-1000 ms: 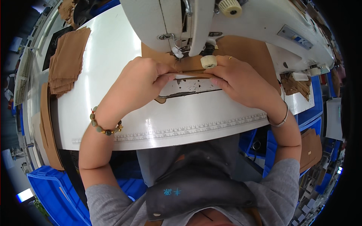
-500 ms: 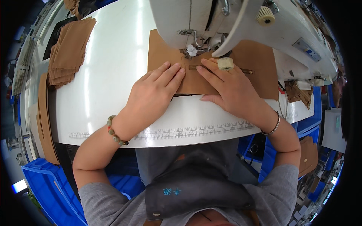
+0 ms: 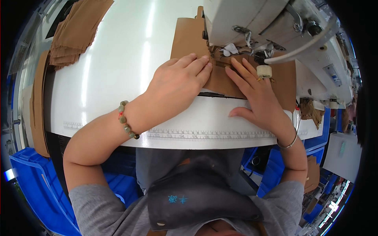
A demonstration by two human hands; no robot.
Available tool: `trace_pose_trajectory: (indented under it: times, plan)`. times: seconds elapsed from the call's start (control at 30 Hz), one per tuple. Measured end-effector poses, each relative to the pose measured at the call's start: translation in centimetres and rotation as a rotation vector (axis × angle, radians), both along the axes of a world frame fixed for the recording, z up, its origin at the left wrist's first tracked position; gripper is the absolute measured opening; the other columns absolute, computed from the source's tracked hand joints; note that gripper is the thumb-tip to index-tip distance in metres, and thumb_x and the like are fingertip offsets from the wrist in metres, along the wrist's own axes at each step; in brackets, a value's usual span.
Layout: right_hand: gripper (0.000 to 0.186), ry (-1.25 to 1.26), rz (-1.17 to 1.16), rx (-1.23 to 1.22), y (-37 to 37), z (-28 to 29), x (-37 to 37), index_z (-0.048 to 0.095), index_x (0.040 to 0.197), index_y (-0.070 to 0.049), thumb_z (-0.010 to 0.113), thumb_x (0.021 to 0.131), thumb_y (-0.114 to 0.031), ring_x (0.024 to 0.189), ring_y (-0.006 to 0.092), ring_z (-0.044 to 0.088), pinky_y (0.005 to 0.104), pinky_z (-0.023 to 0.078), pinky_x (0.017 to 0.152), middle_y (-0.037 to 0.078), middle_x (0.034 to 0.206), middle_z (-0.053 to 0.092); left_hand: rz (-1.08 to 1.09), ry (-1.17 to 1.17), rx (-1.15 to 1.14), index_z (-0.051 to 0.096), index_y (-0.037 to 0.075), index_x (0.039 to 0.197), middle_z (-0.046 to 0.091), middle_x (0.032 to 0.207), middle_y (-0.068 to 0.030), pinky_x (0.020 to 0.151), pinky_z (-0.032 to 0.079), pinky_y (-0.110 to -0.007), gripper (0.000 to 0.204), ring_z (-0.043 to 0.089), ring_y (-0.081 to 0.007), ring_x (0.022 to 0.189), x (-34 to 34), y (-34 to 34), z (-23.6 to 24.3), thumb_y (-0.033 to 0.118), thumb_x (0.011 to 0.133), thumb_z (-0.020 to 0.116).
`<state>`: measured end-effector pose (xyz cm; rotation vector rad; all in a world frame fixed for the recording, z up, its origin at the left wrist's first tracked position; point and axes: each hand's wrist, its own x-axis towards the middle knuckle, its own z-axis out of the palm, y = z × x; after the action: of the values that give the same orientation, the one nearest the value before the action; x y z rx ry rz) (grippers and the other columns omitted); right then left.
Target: Sewing a zipper onto a leather panel using an industrial sewing machine.
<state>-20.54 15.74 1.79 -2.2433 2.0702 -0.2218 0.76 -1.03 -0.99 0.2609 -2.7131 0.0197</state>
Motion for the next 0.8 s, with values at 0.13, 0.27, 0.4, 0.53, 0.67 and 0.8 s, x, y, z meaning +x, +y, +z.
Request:
trace_pose_trajectory:
  times: [0.13,0.27,0.4,0.53,0.67,0.8]
  plan:
    - [0.051,0.114,0.033,-0.403,5.1,3.9,-5.4,0.074,0.118,0.005,0.063,0.103,-0.043,0.102,0.0375,0.073,0.047,0.057,0.089,0.019,0.112,0.077,0.007,0.049,0.01,0.07,0.004,0.133,0.07,0.138,-0.0074,0.101,0.057,-0.037,0.047,0.068,-0.0262,0.125,0.0,-0.1,-0.3,0.007,0.087,0.066]
    - [0.039,0.25,-0.497,-1.131,13.2,12.9,-21.4,0.074,0.118,0.004,0.061,0.105,-0.031,0.088,0.0264,0.071,0.0362,0.055,0.076,0.016,0.103,0.076,-0.006,0.071,0.001,0.07,0.004,0.131,0.071,0.136,-0.0082,0.099,0.057,-0.037,0.046,0.068,-0.0259,0.123,-0.1,-0.2,-0.7,0.006,0.085,0.066]
    - [0.048,0.31,-1.078,-0.855,21.3,19.8,-43.1,0.072,0.126,0.001,0.06,0.105,-0.041,0.095,0.0246,0.069,0.0365,0.054,0.082,0.014,0.111,0.074,-0.01,0.07,-0.006,0.071,0.003,0.128,0.07,0.136,-0.0095,0.098,0.057,-0.036,0.043,0.068,-0.0259,0.123,-0.1,-0.1,-0.9,0.007,0.085,0.066]
    - [0.058,-0.341,-1.374,-0.584,26.7,17.3,-53.4,0.069,0.134,-0.002,0.06,0.104,-0.051,0.103,0.0228,0.067,0.0369,0.052,0.089,0.012,0.119,0.073,0.002,0.082,-0.002,0.071,0.002,0.128,0.07,0.137,-0.0097,0.099,0.057,-0.036,0.043,0.067,-0.0257,0.124,-0.2,0.1,-1.1,0.007,0.085,0.066]
    - [0.055,-0.573,-1.307,-0.856,28.7,13.2,-49.2,0.071,0.128,0.0,0.061,0.104,-0.048,0.098,0.0197,0.066,0.0369,0.054,0.085,0.01,0.115,0.072,0.016,0.071,-0.003,0.071,0.002,0.128,0.07,0.138,-0.0097,0.1,0.056,-0.036,0.042,0.067,-0.0252,0.124,-0.2,0.1,-1.2,0.008,0.087,0.066]
    - [0.047,-0.471,-1.351,-0.88,27.0,11.4,-44.2,0.071,0.121,-0.001,0.062,0.106,-0.044,0.086,0.016,0.067,0.0303,0.054,0.066,0.008,0.108,0.071,0.029,0.061,-0.027,0.071,0.003,0.128,0.07,0.137,-0.0094,0.1,0.056,-0.036,0.042,0.067,-0.0246,0.124,-0.2,0.2,-1.3,0.008,0.087,0.066]
